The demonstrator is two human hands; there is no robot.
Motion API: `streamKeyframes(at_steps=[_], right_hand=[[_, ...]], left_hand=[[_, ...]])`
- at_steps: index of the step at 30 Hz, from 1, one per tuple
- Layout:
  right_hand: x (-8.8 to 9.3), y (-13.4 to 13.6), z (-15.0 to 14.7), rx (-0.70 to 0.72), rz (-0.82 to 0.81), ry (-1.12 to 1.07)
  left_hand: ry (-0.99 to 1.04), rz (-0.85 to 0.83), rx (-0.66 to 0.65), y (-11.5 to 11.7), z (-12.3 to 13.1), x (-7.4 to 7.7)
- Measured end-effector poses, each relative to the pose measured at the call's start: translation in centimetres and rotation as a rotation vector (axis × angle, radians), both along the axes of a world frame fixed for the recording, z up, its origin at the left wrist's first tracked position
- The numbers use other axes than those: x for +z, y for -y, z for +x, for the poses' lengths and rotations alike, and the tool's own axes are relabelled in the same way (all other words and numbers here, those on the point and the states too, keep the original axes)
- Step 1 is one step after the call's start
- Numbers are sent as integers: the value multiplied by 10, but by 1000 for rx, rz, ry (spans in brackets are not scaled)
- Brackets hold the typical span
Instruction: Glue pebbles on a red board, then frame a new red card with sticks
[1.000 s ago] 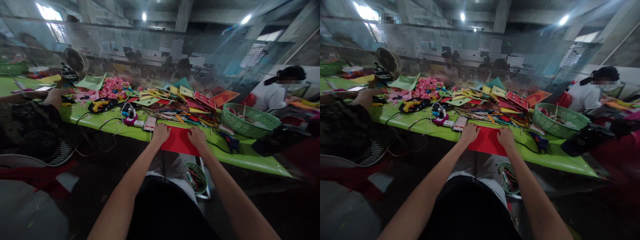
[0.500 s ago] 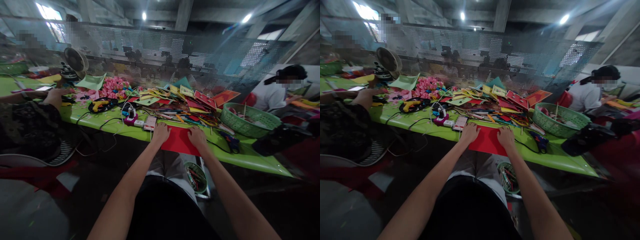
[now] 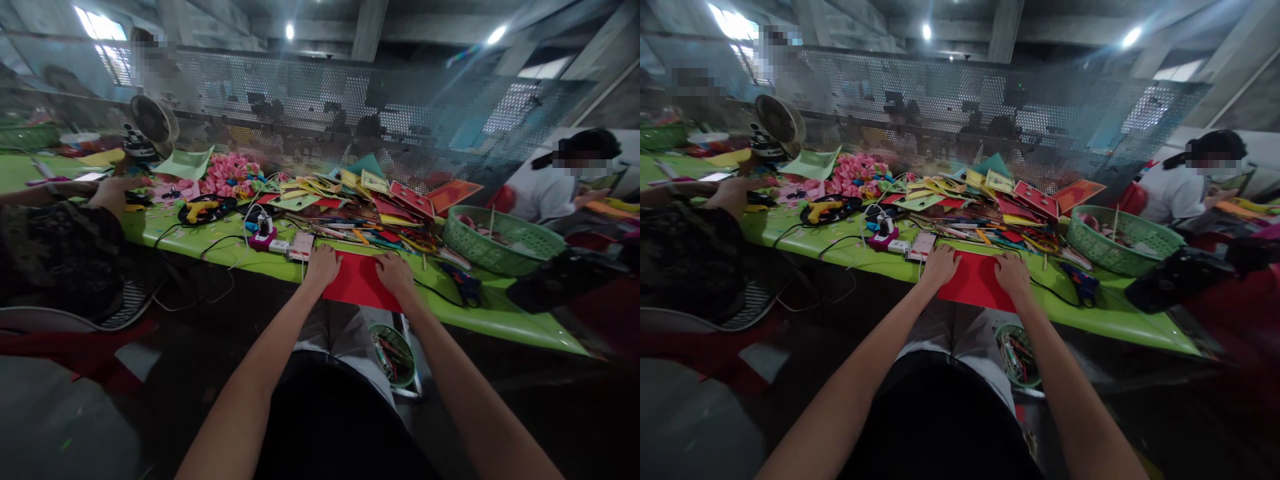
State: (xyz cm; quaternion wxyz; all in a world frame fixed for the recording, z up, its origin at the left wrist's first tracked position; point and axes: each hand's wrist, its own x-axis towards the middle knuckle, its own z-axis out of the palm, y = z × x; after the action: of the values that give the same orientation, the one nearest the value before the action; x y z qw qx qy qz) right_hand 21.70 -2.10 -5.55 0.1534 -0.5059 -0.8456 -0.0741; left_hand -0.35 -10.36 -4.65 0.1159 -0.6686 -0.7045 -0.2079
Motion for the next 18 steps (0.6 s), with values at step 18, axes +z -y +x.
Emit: streamKeyframes(at_steps=[18], right_hand=[[1,2,-1,10,4,8]], left_hand=[[14,18,-68,-2,-1,-3]])
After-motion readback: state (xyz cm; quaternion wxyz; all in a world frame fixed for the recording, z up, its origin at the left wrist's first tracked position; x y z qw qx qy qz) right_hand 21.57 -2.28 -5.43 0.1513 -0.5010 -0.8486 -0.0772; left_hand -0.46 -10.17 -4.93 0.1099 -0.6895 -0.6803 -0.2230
